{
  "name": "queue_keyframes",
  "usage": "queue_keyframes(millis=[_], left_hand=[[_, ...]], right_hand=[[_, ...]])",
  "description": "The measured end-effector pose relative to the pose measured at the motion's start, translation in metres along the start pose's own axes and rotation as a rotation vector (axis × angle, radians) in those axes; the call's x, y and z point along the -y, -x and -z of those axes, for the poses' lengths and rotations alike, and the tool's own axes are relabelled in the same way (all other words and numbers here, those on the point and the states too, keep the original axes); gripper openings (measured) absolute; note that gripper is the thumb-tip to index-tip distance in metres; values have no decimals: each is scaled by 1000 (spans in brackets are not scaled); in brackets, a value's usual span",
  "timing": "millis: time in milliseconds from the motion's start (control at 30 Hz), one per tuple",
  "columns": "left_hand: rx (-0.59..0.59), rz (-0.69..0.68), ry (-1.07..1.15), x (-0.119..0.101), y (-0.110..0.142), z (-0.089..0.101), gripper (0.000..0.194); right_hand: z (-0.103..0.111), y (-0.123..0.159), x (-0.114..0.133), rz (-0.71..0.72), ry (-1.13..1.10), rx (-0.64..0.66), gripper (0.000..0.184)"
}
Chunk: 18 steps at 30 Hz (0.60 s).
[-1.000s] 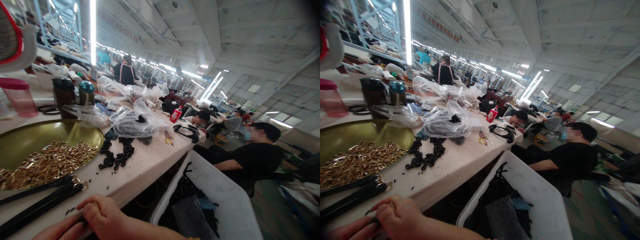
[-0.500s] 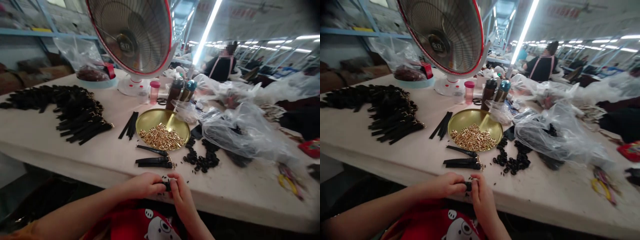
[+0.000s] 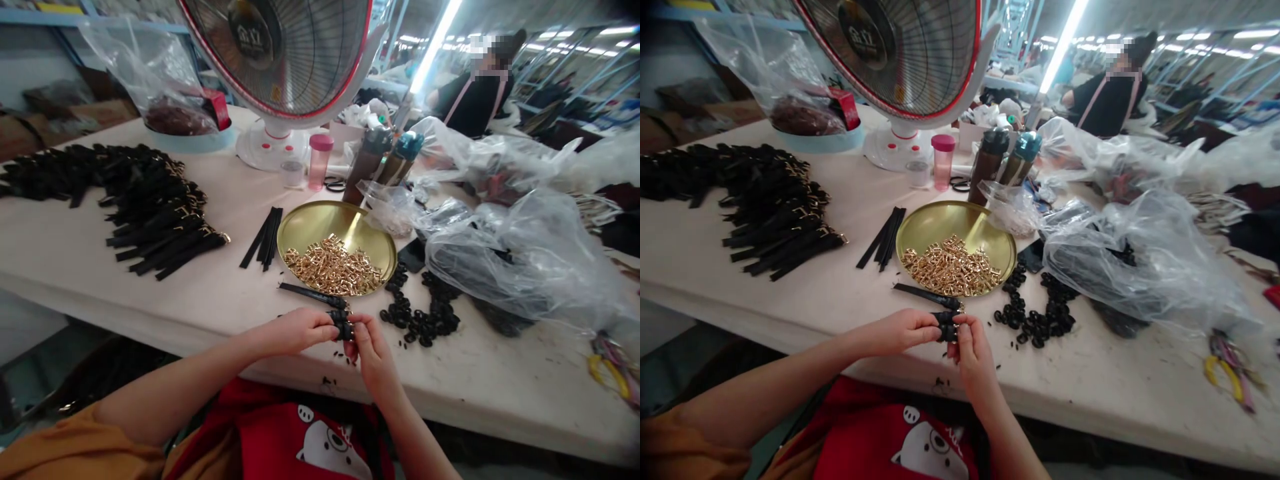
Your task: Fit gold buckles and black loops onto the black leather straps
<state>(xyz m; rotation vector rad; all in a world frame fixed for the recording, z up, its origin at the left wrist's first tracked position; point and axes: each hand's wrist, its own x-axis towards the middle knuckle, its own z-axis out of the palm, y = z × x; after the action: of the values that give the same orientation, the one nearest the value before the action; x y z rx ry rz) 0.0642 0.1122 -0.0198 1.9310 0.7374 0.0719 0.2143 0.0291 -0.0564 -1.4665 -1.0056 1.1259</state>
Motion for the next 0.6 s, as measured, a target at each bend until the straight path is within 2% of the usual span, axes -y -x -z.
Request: queue_keyframes(millis=[167,267,367,433,467,500,533,600], left_hand=[[-330,-64,-401,22,-12,3,29],[-406,-131,-555,37,-12,0,24],[-472,-186,-582,52,-6,14,25],[-568,-49,-618,62,-3,37,26],[-620,70,-646,67,-2,52,26],[-688,245,-671,73,-2,68,25],[-747,349,-680,80,-3,83,27],[-804,473,-676,93,-7,110,30]], right_hand=[[16,-26,-9,111,319,-98,25],[25,-28,-20,134,504,-158,28],[32,-19,-34,160,544,-206,30],[35,-13,-45,195,532,-228,32],[35,-11,-50,214,524,-237,32],[35,-9,-54,233,517,-248,32],[35,-8,-58,251,511,-256,32],[34,-8,-63,281,500,-268,31]])
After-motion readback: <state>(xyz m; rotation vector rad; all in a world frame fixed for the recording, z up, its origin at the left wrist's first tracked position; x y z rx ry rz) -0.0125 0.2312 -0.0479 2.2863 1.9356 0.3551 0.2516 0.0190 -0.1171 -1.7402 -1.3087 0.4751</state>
